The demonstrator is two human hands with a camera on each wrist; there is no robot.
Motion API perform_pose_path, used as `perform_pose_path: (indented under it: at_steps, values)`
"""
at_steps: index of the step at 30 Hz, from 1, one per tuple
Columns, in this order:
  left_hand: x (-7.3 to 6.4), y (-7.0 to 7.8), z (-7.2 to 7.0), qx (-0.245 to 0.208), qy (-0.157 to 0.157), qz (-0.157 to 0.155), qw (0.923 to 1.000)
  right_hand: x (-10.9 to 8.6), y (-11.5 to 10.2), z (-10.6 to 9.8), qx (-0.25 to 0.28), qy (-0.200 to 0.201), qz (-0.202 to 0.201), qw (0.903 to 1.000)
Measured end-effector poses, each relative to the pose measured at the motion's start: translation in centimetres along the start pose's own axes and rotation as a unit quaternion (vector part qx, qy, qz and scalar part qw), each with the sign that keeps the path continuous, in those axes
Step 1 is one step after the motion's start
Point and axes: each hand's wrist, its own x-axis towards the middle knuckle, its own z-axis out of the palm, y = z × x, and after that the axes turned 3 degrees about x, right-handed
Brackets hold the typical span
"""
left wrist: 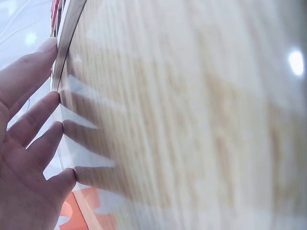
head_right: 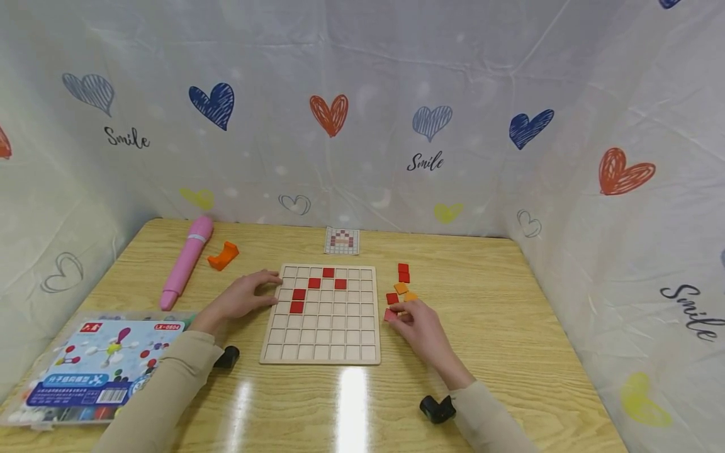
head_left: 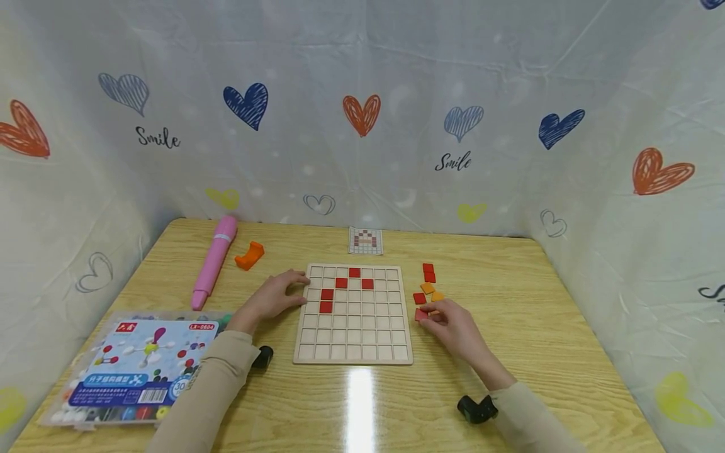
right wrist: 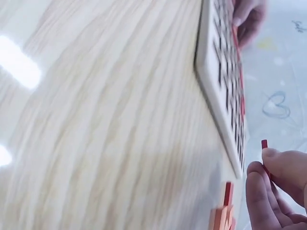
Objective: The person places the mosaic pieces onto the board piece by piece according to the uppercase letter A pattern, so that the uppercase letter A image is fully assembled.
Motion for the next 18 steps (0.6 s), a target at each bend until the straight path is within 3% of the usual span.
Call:
perform_pose_path:
  at_steps: [7,18]
  values:
    - [0.0,-0.2,0.0,-0.005,0.0,-0.004,1.0,0.4,-1.7,0.2,0.059,-0.005,-0.001,0.9983]
    - [0.1,-0.2,0.0,-0.003,-0.002,-0.007,1.0,1.7,-3.9,1.5,0.053,-0.028,-0.037,0.9975]
